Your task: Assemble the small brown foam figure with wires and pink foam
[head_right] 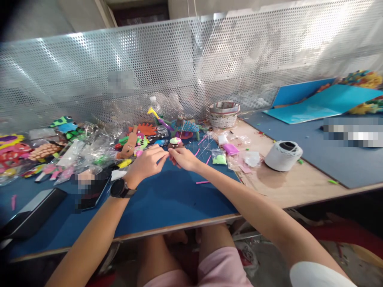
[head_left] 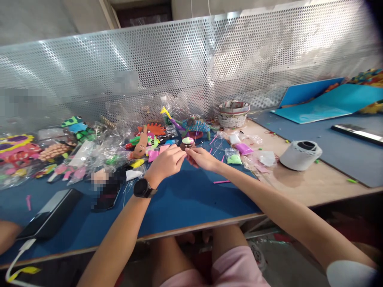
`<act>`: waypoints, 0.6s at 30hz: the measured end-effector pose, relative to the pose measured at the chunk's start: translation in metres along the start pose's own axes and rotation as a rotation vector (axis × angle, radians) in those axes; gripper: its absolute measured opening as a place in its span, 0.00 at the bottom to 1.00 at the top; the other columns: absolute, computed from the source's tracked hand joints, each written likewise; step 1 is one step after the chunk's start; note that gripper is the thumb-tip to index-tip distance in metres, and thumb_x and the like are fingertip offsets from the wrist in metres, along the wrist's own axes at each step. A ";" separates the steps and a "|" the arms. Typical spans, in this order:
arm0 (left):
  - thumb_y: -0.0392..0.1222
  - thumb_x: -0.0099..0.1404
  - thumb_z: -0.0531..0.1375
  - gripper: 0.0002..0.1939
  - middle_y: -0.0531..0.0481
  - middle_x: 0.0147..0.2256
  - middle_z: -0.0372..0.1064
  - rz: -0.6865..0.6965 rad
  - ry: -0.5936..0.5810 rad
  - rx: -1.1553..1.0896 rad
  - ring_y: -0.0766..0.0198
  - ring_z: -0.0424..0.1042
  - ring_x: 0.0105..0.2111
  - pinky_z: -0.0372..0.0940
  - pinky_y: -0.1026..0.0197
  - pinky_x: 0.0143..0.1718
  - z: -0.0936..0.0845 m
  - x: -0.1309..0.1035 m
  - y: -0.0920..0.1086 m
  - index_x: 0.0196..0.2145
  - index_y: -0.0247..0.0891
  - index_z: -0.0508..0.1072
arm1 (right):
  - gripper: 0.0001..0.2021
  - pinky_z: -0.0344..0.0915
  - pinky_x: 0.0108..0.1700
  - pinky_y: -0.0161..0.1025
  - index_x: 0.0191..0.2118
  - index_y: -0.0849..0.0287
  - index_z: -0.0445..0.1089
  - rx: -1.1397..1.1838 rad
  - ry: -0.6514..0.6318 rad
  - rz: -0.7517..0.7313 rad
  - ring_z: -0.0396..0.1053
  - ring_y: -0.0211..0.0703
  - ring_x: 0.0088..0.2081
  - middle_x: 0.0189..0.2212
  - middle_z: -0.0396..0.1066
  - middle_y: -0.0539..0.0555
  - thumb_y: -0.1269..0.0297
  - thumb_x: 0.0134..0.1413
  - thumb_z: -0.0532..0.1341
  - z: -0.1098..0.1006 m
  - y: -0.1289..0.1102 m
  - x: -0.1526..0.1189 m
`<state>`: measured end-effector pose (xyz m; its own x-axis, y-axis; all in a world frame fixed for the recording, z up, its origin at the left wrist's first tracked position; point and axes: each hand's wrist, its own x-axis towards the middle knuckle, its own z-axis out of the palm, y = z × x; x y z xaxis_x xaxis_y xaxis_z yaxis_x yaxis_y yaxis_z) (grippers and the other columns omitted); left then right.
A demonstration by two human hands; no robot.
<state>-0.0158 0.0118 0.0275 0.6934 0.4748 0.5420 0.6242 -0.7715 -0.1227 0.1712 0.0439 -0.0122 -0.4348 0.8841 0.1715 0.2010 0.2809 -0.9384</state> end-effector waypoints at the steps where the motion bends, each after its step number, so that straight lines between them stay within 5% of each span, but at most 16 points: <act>1: 0.36 0.72 0.52 0.12 0.42 0.36 0.74 0.005 0.009 -0.002 0.56 0.72 0.40 0.67 0.50 0.48 0.000 0.000 0.000 0.39 0.36 0.76 | 0.25 0.57 0.21 0.35 0.25 0.58 0.63 0.023 0.004 -0.017 0.60 0.35 0.17 0.17 0.64 0.49 0.45 0.67 0.50 0.001 0.001 0.001; 11: 0.42 0.66 0.60 0.11 0.43 0.38 0.75 0.035 0.115 -0.046 0.54 0.73 0.41 0.69 0.50 0.48 -0.005 0.000 0.005 0.44 0.37 0.76 | 0.25 0.56 0.28 0.34 0.27 0.57 0.61 -0.178 0.179 -0.266 0.61 0.36 0.24 0.21 0.63 0.48 0.45 0.69 0.45 -0.002 -0.006 -0.008; 18: 0.39 0.67 0.59 0.13 0.43 0.42 0.76 0.040 0.099 -0.070 0.55 0.73 0.44 0.68 0.49 0.52 -0.006 0.000 0.004 0.48 0.37 0.76 | 0.25 0.56 0.33 0.35 0.33 0.59 0.70 -0.280 0.277 -0.361 0.64 0.38 0.28 0.26 0.68 0.50 0.49 0.71 0.46 -0.008 -0.011 -0.009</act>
<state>-0.0153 0.0063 0.0320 0.6762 0.4018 0.6175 0.5680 -0.8181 -0.0897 0.1796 0.0357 -0.0007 -0.2792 0.7677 0.5768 0.3247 0.6408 -0.6957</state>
